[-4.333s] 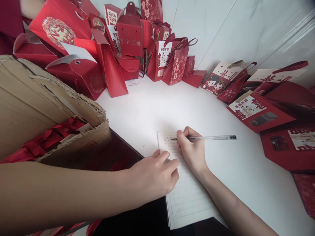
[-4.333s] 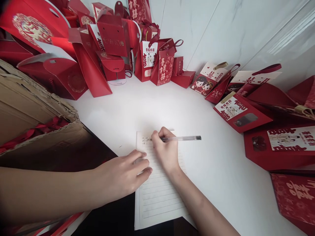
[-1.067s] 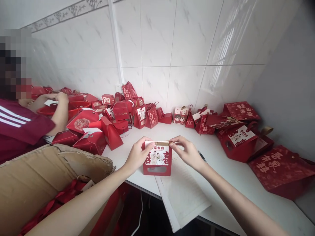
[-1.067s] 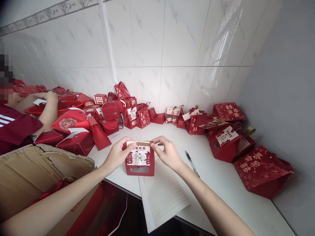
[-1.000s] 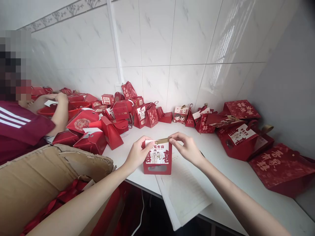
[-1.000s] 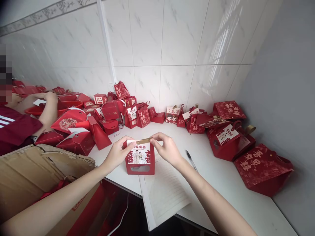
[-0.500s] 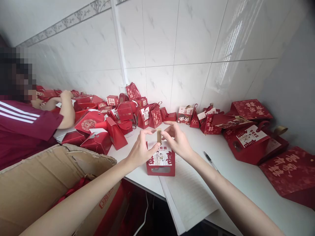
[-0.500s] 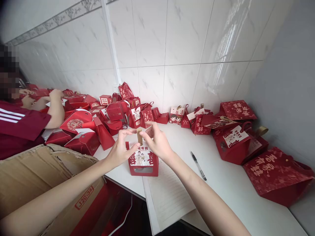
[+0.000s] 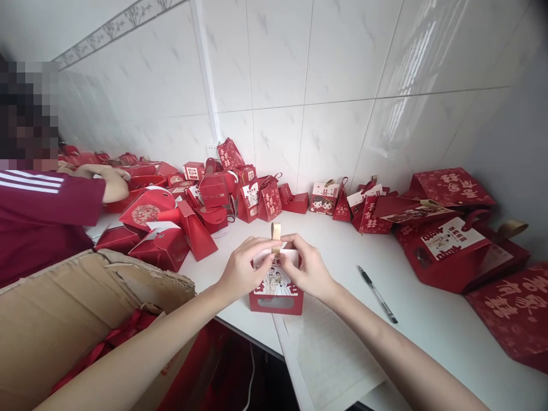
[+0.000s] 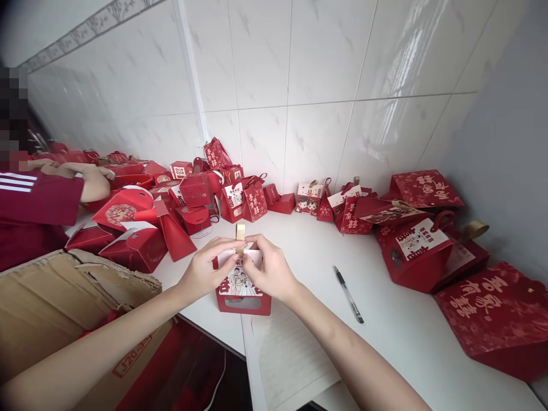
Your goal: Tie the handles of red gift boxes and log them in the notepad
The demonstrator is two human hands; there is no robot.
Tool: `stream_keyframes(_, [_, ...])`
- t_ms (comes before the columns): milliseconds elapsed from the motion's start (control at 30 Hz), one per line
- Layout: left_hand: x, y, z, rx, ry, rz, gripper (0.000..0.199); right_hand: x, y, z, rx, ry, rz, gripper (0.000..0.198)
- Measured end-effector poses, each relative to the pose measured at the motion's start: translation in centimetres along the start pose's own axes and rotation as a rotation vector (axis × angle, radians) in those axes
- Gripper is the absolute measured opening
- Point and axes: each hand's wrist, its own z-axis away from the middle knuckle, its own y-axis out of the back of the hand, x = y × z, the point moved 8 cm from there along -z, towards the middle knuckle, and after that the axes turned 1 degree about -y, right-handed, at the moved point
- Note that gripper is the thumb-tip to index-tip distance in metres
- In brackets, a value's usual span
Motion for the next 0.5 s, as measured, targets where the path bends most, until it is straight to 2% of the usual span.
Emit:
stream_keyframes(267, [-0.42,-0.08,0.16,0.029,0.037,-0.004,0.028,0.99,-0.21,0.06,-0.065,-0.116,-0.075,0.016])
stream_keyframes(500, [-0.07,-0.15,0.14,0.055,0.016,0.003,0.029,1.11,0.26,0.03,-0.022,-0.160,0.002,0.009])
